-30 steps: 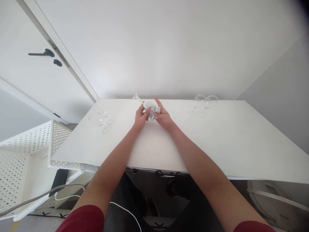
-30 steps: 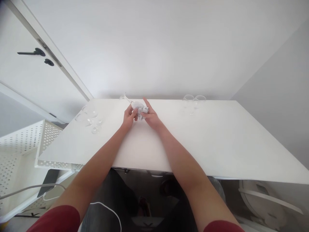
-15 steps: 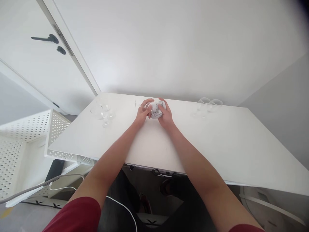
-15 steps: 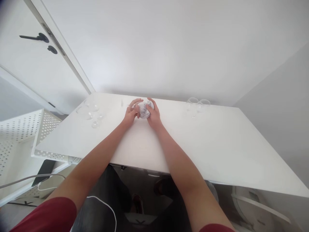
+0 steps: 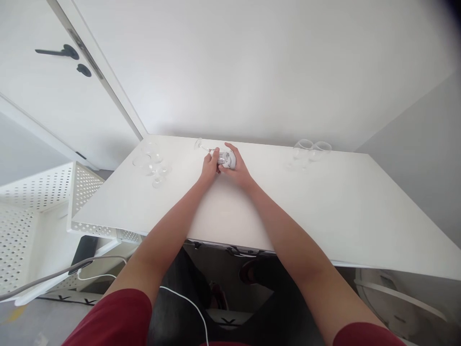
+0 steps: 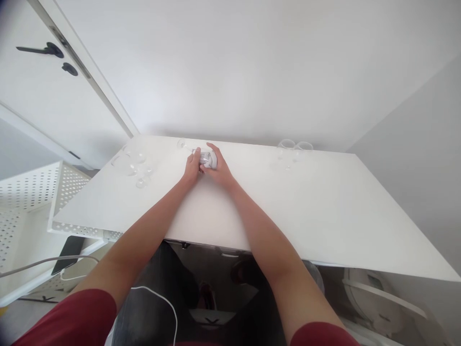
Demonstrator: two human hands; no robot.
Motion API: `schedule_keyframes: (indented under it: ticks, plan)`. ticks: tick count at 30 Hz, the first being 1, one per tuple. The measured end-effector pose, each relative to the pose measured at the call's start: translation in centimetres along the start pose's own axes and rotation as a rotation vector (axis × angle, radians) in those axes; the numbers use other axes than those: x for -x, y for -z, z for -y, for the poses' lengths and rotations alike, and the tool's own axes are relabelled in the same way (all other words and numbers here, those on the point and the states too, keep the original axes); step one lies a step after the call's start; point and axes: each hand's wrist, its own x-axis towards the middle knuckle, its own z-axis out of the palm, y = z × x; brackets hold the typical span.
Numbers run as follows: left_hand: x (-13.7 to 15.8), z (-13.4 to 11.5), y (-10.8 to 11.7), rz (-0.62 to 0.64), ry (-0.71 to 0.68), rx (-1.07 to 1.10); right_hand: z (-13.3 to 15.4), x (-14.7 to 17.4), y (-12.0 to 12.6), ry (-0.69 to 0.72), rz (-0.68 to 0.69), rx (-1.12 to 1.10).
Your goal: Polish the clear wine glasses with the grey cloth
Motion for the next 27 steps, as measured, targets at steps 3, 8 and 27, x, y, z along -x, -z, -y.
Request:
schedule_keyframes:
  ticks: [3,8,27]
  plan:
    - [0.3,-0.4,-0.2,0.118,-0.019,0.077,-0.7,-0.5,0.6,0.003,-0.171,-0.093]
    - [1.0,-1.3,-0.5,0.280,-0.119,0.019,-1.1,-1.2,2.5,-0.088,-0.276,-0.308]
    - [0.6,-1.1,-0.2,0.201,-0.125,0.003,-0.2,-0.9,2.1,-0.103,-0.164,-0.225]
